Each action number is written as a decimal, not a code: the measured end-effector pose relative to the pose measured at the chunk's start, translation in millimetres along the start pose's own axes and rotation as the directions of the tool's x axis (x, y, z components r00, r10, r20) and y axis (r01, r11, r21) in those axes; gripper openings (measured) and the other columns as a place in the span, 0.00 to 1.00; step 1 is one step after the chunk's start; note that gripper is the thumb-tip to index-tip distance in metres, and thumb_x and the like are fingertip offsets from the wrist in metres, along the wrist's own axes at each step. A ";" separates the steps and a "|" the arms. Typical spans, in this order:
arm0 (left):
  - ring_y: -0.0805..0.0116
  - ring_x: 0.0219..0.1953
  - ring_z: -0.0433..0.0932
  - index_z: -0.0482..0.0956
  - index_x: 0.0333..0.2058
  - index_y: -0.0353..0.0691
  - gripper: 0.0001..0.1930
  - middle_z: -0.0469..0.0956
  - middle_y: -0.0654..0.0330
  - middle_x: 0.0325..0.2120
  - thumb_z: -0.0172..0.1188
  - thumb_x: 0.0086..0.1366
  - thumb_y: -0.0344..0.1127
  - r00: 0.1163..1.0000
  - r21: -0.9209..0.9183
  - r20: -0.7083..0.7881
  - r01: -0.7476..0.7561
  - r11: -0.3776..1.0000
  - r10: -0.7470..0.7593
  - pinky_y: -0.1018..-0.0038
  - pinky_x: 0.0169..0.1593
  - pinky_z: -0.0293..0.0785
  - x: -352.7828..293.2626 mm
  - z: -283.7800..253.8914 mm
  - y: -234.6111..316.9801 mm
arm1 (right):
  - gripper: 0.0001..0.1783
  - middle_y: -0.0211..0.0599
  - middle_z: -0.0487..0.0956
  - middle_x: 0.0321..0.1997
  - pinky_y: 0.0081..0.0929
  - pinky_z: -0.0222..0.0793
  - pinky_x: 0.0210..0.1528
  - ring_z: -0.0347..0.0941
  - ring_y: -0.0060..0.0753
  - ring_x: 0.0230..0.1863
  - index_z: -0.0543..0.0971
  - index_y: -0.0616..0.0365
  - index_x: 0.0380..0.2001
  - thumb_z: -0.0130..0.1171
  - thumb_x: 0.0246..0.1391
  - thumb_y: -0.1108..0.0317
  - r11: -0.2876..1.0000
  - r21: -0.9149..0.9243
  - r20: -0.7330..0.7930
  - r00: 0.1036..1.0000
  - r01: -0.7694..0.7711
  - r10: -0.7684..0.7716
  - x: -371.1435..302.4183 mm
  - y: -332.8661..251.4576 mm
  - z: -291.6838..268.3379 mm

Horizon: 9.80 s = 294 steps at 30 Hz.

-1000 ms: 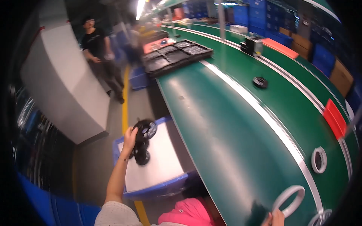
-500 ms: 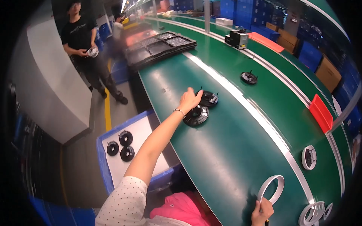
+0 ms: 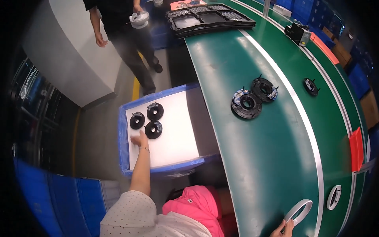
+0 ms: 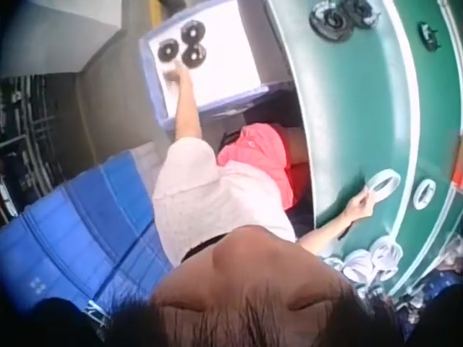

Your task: Assembling electronic components of a light fixture on a factory assembly line.

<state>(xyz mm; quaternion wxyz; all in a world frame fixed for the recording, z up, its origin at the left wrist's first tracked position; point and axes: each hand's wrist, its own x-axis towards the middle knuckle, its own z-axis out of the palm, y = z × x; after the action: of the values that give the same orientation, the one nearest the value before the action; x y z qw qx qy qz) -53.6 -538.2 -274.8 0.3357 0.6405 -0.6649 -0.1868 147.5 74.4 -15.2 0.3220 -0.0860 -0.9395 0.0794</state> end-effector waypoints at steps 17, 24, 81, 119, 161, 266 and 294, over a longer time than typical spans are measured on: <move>0.72 0.24 0.72 0.71 0.29 0.33 0.09 0.72 0.59 0.22 0.54 0.56 0.34 0.613 -0.506 0.775 0.748 0.429 -0.154 0.80 0.29 0.71 37.3 35.8 18.8 | 0.12 0.48 0.76 0.31 0.33 0.68 0.39 0.73 0.42 0.34 0.76 0.63 0.28 0.62 0.38 0.69 0.981 0.041 0.079 0.979 -0.191 0.188 -9.3 17.9 -2.0; 0.44 0.39 0.71 0.69 0.35 0.21 0.23 0.71 0.36 0.34 0.45 0.58 0.43 0.916 -0.277 0.400 0.090 0.957 0.030 0.60 0.42 0.67 9.7 46.1 41.7 | 0.04 0.46 0.75 0.25 0.30 0.66 0.35 0.72 0.44 0.29 0.74 0.67 0.24 0.55 0.40 0.79 0.987 0.119 0.039 0.994 -0.109 0.105 9.3 7.5 -6.0; 0.63 0.51 0.60 0.58 0.48 0.35 0.25 0.61 0.56 0.50 0.52 0.56 0.43 0.198 -0.160 0.955 0.971 0.179 -0.221 0.65 0.54 0.58 -42.6 -9.3 92.3 | 0.07 0.43 0.74 0.26 0.23 0.63 0.29 0.69 0.35 0.25 0.73 0.68 0.30 0.51 0.46 0.77 0.971 0.227 0.087 0.994 -0.076 0.058 -8.5 21.1 7.6; 0.73 0.20 0.73 0.71 0.31 0.29 0.19 0.73 0.58 0.23 0.55 0.56 0.45 -0.209 -0.544 0.796 0.164 0.823 0.568 0.82 0.23 0.71 -201.5 -61.4 360.8 | 0.58 0.48 0.52 0.60 0.55 0.34 0.59 0.43 0.53 0.61 0.53 0.63 0.55 0.67 0.20 0.44 0.760 -0.324 0.358 0.671 -0.563 0.650 -65.5 -9.2 -83.6; 0.55 0.40 0.70 0.77 0.19 0.37 0.04 0.72 0.53 0.33 0.55 0.43 0.28 -0.806 -0.696 0.011 -0.432 -0.574 0.592 0.67 0.42 0.70 -412.7 -253.2 391.8 | 0.22 0.46 0.75 0.25 0.32 0.69 0.35 0.71 0.44 0.31 0.77 0.65 0.25 0.62 0.20 0.62 0.958 -0.203 0.660 0.751 0.204 -0.020 252.5 -58.6 14.8; 0.60 0.38 0.72 0.71 0.39 0.34 0.18 0.72 0.49 0.36 0.56 0.45 0.28 -0.841 -0.994 -0.003 -0.055 -0.090 0.541 0.75 0.42 0.67 -358.5 -326.0 295.1 | 0.18 0.45 0.69 0.44 0.37 0.65 0.44 0.59 0.45 0.51 0.74 0.63 0.31 0.60 0.32 0.66 0.780 -0.434 -0.185 0.892 -0.451 0.413 121.2 232.3 -2.1; 0.63 0.37 0.73 0.69 0.42 0.31 0.15 0.73 0.51 0.37 0.53 0.58 0.33 -0.739 -0.987 0.134 -0.039 0.157 0.660 0.72 0.43 0.68 -381.3 -237.2 251.5 | 0.11 0.41 0.68 0.28 0.36 0.63 0.32 0.65 0.45 0.33 0.70 0.55 0.19 0.59 0.26 0.76 0.858 0.336 -0.078 0.896 -0.389 0.437 65.2 94.7 53.8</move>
<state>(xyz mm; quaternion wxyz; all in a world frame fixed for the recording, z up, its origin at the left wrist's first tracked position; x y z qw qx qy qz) -91.1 -94.9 -16.0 -0.1175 -0.4285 -0.7767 -0.4464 74.0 175.3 -38.0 0.3772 -0.2399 -0.8472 0.2872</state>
